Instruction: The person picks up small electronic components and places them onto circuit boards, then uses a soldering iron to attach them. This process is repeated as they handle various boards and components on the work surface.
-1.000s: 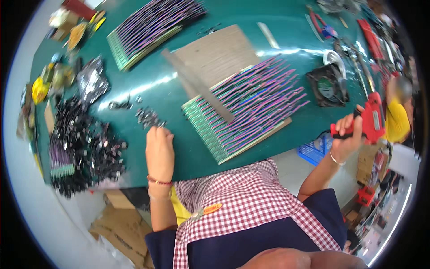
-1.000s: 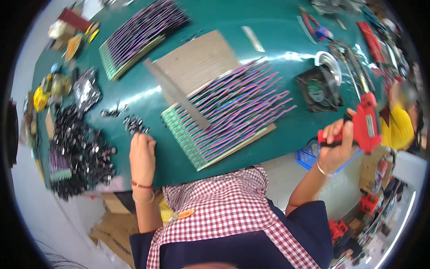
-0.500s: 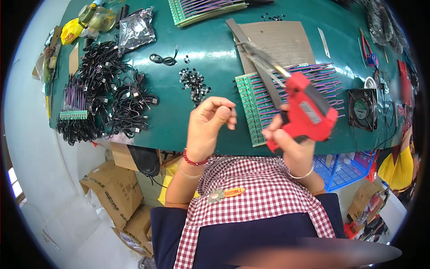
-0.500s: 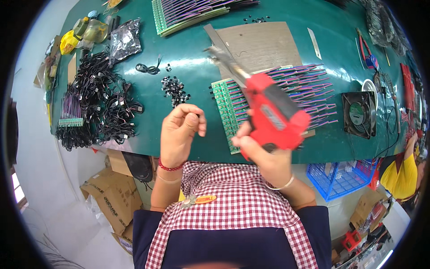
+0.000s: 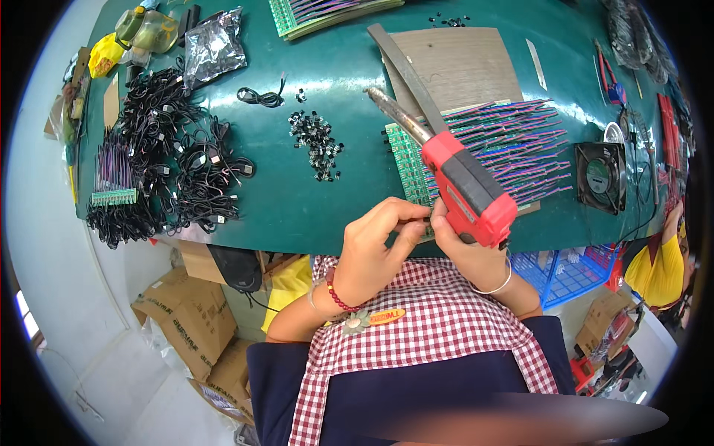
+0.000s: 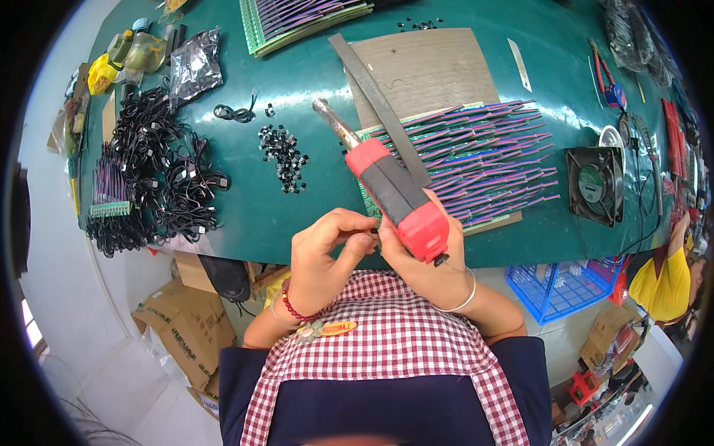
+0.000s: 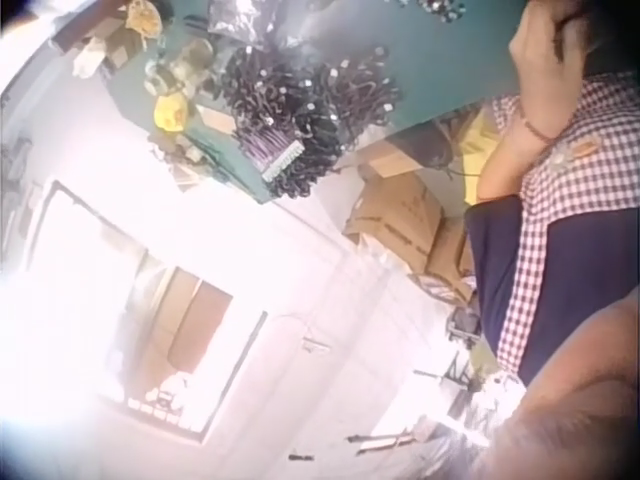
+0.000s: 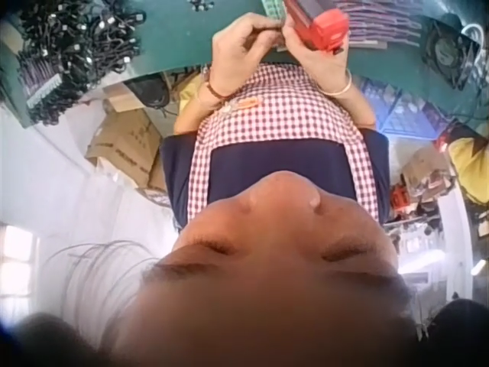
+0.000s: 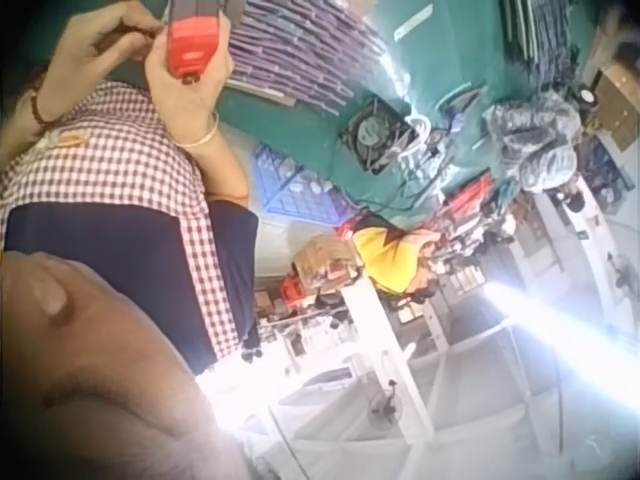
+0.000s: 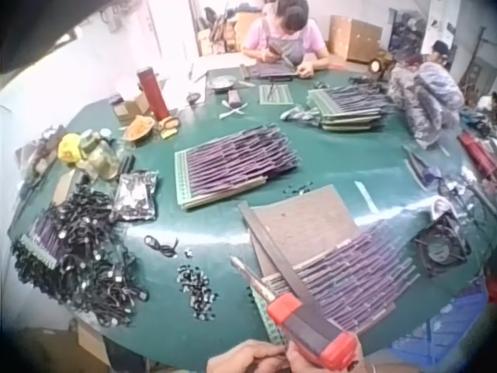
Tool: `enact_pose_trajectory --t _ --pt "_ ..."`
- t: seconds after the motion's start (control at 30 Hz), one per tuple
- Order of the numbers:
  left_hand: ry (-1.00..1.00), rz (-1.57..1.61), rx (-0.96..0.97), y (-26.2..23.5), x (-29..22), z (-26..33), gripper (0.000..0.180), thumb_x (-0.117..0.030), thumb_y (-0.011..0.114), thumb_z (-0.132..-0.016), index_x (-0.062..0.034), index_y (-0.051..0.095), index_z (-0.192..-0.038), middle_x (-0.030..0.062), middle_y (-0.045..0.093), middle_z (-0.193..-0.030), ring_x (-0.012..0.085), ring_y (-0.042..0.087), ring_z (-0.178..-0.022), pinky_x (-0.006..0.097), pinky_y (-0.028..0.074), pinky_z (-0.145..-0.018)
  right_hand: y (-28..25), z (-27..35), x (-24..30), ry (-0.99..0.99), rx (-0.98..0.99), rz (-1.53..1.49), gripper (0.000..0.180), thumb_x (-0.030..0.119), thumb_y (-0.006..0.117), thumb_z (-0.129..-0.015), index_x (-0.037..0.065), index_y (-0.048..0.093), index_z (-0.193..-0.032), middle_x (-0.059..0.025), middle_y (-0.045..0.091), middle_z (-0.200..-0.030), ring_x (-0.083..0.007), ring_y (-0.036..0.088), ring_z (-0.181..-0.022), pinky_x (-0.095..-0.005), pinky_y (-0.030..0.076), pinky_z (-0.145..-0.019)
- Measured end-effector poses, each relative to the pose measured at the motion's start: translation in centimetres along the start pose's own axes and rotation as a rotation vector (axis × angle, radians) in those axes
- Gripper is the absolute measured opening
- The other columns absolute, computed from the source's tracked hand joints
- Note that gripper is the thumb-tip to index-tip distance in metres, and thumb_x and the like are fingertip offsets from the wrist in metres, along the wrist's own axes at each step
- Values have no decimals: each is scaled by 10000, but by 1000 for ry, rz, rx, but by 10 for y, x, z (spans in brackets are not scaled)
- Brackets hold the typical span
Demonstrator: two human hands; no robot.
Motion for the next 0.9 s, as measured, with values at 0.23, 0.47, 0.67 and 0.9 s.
enact_pose_trajectory --t 0.23,0.47,0.67,0.9 --pt "-35 -196 144 0 -1 -11 82 13 607 -753 19 579 -831 75 592 -686 131 598 -588 238 470 -528 -2 -2 0 18 52 101 277 -12 641 -738 4 544 -996 -34 602 -814 -53 564 -700 -207 455 -622" --pt "-182 -86 212 -7 8 -29 64 -20 593 -789 7 542 -762 32 584 -658 40 524 -554 204 422 -479 -9 3 -1 49 -48 -104 192 -30 633 -762 2 565 -939 -35 596 -844 -78 567 -699 -232 458 -640" --pt "-506 182 173 -29 61 -56 84 -76 529 -839 -26 519 -773 14 574 -652 36 510 -544 166 386 -472 -52 22 -15 178 -59 -140 381 63 560 -813 -58 452 -1156 -46 478 -586 -116 449 -467 -270 435 -495" --pt "-604 126 253 -29 72 -64 104 -105 533 -844 -42 509 -765 7 572 -642 37 509 -529 163 377 -458 -64 39 -40 235 -49 -278 359 80 562 -803 -51 466 -1123 -42 460 -573 -106 416 -444 -252 387 -441"
Point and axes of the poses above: each hand's wrist, its own z-axis away from the middle knuckle, its own y-axis out of the palm, x = y × z, the point moved 4 cm from there along -z, towards the middle knuckle
